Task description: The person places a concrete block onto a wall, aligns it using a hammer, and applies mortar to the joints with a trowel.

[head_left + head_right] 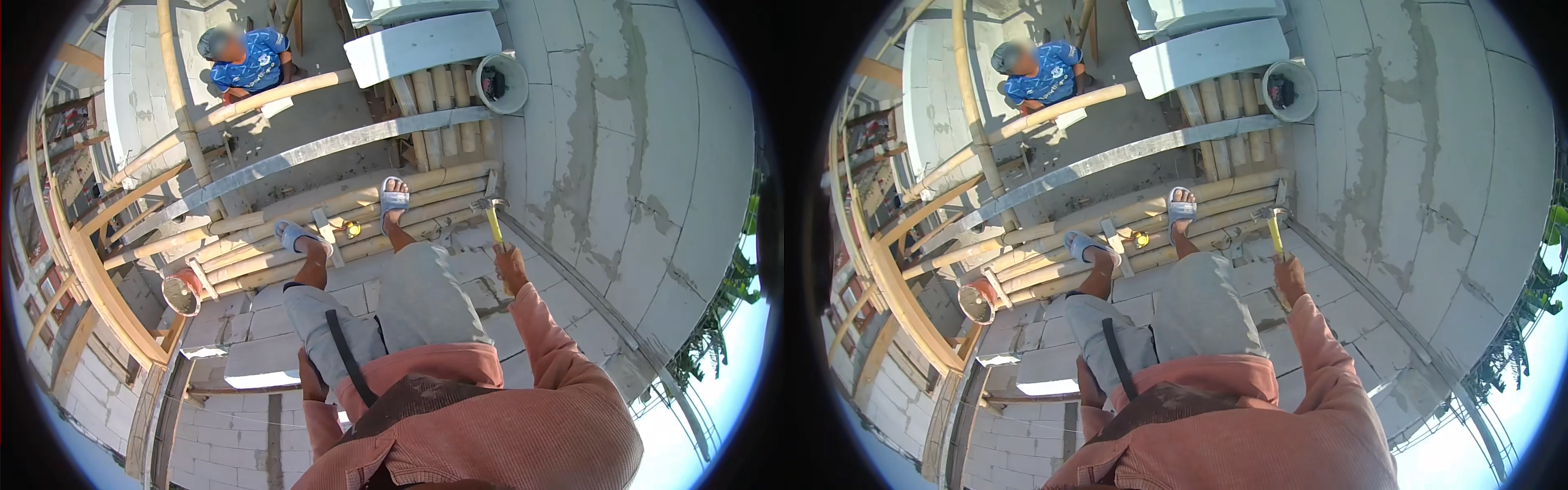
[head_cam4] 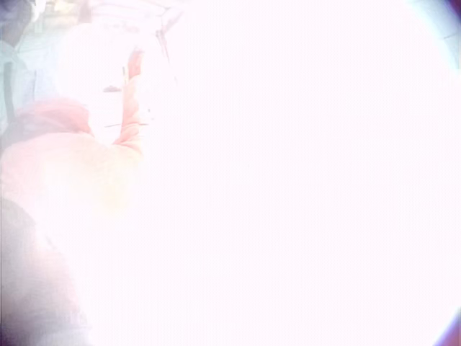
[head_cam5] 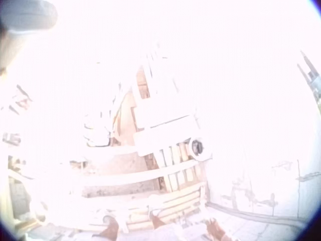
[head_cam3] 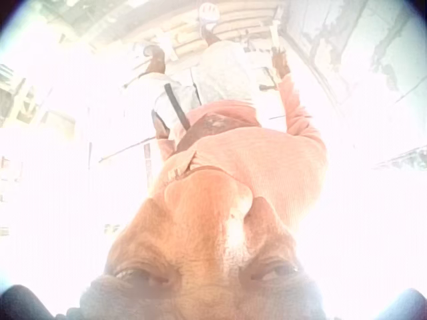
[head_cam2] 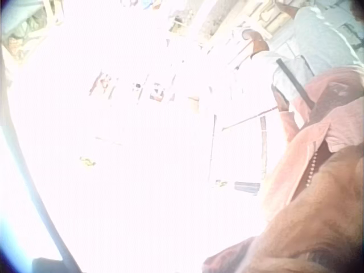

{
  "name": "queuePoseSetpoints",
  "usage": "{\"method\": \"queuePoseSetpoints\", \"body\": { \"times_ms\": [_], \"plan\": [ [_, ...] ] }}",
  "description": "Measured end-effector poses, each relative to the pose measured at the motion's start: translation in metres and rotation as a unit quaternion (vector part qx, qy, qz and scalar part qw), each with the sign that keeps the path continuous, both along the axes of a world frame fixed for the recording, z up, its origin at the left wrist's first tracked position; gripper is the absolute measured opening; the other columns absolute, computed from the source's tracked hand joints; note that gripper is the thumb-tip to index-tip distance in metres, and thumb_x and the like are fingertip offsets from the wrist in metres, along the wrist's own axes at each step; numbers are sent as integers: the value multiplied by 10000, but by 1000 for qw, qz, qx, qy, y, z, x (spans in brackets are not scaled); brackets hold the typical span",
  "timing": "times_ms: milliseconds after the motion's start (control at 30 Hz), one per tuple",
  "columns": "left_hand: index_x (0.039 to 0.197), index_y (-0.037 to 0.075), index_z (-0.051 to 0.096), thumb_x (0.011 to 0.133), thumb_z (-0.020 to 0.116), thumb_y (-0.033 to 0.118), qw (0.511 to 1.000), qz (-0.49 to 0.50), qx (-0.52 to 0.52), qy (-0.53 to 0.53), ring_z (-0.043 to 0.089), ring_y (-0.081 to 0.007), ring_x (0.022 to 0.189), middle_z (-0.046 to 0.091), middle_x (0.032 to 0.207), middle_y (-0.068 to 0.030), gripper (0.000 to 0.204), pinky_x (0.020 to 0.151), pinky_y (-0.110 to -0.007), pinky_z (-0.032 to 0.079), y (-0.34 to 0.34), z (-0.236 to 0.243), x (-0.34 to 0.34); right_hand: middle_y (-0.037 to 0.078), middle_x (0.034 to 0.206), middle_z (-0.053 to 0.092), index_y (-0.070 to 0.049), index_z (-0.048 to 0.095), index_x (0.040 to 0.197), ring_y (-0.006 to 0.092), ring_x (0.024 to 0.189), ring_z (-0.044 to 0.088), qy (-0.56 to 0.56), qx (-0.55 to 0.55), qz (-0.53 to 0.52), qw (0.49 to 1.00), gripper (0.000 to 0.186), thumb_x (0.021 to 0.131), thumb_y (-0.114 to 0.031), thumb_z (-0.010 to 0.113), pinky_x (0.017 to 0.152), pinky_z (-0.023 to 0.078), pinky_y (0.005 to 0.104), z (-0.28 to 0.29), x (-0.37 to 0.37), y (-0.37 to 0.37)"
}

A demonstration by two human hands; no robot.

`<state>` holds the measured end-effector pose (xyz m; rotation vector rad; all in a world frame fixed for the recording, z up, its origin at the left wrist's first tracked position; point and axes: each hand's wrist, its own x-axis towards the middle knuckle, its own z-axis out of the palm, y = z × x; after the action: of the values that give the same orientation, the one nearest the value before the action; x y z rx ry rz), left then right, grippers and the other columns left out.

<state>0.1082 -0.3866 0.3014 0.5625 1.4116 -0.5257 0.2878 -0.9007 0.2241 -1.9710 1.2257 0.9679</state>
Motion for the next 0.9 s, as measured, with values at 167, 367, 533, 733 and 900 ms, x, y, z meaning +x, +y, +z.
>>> {"method": "queuePoseSetpoints", "body": {
  "times_ms": [167,367,533,733,900],
  "plan": [
    [1553,87,243,936,515,411,982,-160,-20,-98,503,-241,1265,516,1399,-103,748,1038,-396,385,-49,15,45,18,688,522,-78,563,915,117,471,472,-14,78,-196,977,198,971,-265,594,411,420,276,33,-31,-31],
    [1547,27,228,896,619,429,889,-444,4,-109,437,-283,1325,417,1496,-171,859,1095,-384,328,-101,8,75,12,655,471,-62,513,852,90,458,403,7,105,-302,948,142,963,-151,519,393,322,259,73,-17,4],
    [1444,-45,397,939,588,421,848,-494,132,-138,500,-304,1264,517,1387,-222,712,1072,-355,366,-123,-17,64,7,695,472,-47,542,1007,77,478,399,-24,150,-368,918,199,962,-239,572,395,308,238,99,-4,11],
    [1233,-36,589,969,550,365,871,-429,219,-96,622,-247,1057,649,1166,-158,482,905,-345,485,-61,-57,63,-4,757,466,-40,529,1143,55,497,375,-104,243,-495,828,325,955,-290,619,404,295,204,105,7,11],
    [876,-26,628,988,526,419,842,-431,309,-94,523,-180,725,604,780,-82,469,672,-363,450,-54,-86,167,-6,749,458,-36,536,1130,55,499,364,-134,210,-525,814,326,959,-304,611,405,289,205,122,16,-18]
  ]
}}
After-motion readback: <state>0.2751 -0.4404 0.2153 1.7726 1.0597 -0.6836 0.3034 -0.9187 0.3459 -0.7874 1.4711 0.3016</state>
